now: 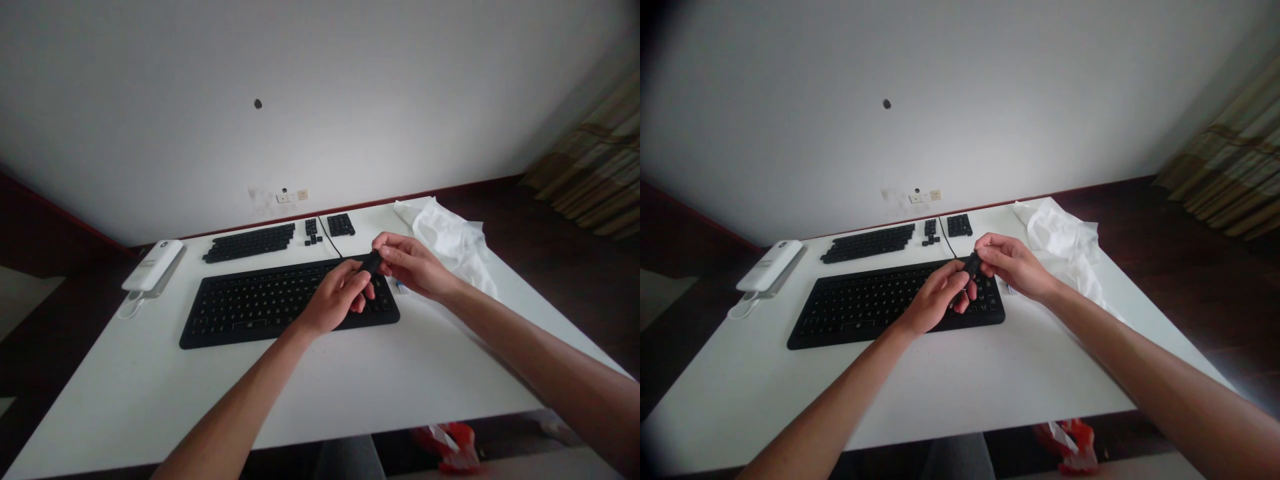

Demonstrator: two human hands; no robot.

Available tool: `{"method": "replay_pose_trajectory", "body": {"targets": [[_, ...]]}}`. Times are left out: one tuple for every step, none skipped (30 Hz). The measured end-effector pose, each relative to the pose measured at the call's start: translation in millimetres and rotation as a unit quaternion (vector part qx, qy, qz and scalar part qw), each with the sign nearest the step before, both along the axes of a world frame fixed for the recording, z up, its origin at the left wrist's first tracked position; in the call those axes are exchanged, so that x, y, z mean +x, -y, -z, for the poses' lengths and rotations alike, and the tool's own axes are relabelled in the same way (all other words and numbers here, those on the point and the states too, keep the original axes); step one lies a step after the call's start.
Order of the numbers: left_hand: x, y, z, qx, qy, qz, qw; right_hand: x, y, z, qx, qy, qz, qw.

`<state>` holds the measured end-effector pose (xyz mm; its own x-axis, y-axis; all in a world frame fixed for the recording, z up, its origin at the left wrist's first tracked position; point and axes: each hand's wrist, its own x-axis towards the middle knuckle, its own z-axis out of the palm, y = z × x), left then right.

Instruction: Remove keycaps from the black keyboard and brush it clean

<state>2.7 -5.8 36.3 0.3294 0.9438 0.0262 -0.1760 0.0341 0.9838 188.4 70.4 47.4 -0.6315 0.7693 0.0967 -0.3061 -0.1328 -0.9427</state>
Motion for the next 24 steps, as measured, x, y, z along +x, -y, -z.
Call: {"method": "replay_pose_trajectory", "body": {"targets": [[2.0, 1.6, 0.9, -0.005, 0.008, 0.018, 1.000, -0.8, 1.2, 0.4, -0.005, 0.002, -0.019, 1.000], [4.1, 3.2, 1.8, -0.019, 0.025, 0.028, 0.999, -1.6, 2.3, 1.0, -0.010, 0.007, -0.039, 0.999], [6.3, 4.6, 2.4, -0.041, 0.047, 0.034, 0.997, -2.4, 3.5, 1.8, -0.017, 0.013, -0.058, 0.998], [8.4, 5.8, 2.8, -0.067, 0.074, 0.039, 0.994, -3.2, 5.0, 2.5, -0.028, 0.018, -0.075, 0.997], [10.4, 6.9, 2.9, -0.092, 0.101, 0.044, 0.990, -4.1, 6.9, 3.2, -0.045, 0.020, -0.092, 0.995], [12.5, 7.9, 2.9, -0.112, 0.125, 0.052, 0.984, -5.1, 9.3, 3.6, -0.067, 0.018, -0.112, 0.991], [14.6, 8.8, 3.0, -0.127, 0.145, 0.061, 0.979, -6.4, 12.3, 3.8, -0.095, 0.012, -0.136, 0.986], [16.9, 9.7, 3.3, -0.136, 0.161, 0.068, 0.975, -7.8, 15.9, 3.8, -0.127, 0.004, -0.161, 0.979], [19.3, 10.7, 4.0, -0.140, 0.175, 0.073, 0.972, -9.4, 19.9, 3.7, -0.163, -0.006, -0.182, 0.970], [21.9, 11.7, 5.1, -0.143, 0.188, 0.075, 0.969, -11.1, 24.2, 3.7, -0.198, -0.019, -0.194, 0.961], [24.5, 12.9, 6.6, -0.142, 0.200, 0.071, 0.967, -12.8, 28.4, 4.0, -0.233, -0.033, -0.197, 0.952], [27.1, 14.2, 8.4, -0.140, 0.212, 0.066, 0.965, -14.5, 32.3, 4.5, -0.261, -0.048, -0.191, 0.945], [29.5, 15.4, 10.3, -0.139, 0.220, 0.063, 0.964, -16.1, 35.5, 5.3, -0.283, -0.061, -0.183, 0.939], [31.5, 16.6, 12.2, -0.139, 0.225, 0.060, 0.962, -17.6, 38.0, 6.3, -0.298, -0.071, -0.174, 0.936], [33.1, 17.6, 13.9, -0.140, 0.228, 0.060, 0.962, -18.9, 39.6, 7.4, -0.305, -0.080, -0.165, 0.934], [34.3, 18.5, 15.4, -0.141, 0.230, 0.059, 0.961, -20.2, 40.5, 8.7, -0.309, -0.088, -0.158, 0.934], [35.0, 19.2, 16.6, -0.144, 0.231, 0.057, 0.961, -21.3, 40.7, 10.0, -0.311, -0.095, -0.152, 0.933], [35.4, 19.7, 17.4, -0.147, 0.230, 0.053, 0.961, -22.4, 40.5, 11.3, -0.312, -0.102, -0.146, 0.933], [35.6, 20.0, 17.9, -0.152, 0.230, 0.049, 0.960, -23.4, 40.1, 12.7, -0.313, -0.108, -0.142, 0.933], [35.5, 20.1, 18.1, -0.158, 0.229, 0.045, 0.960, -24.2, 39.5, 14.1, -0.313, -0.111, -0.140, 0.933], [35.4, 20.0, 18.1, -0.164, 0.228, 0.042, 0.959, -24.8, 38.9, 15.6, -0.314, -0.111, -0.140, 0.933], [35.4, 19.6, 17.9, -0.169, 0.229, 0.040, 0.958, -25.0, 38.4, 17.1, -0.313, -0.108, -0.139, 0.933], [35.4, 18.8, 17.7, -0.170, 0.231, 0.039, 0.957, -24.8, 38.0, 18.6, -0.310, -0.100, -0.139, 0.935], [35.6, 17.9, 17.6, -0.169, 0.235, 0.040, 0.956, -24.2, 37.7, 20.2, -0.304, -0.091, -0.138, 0.938]]}}
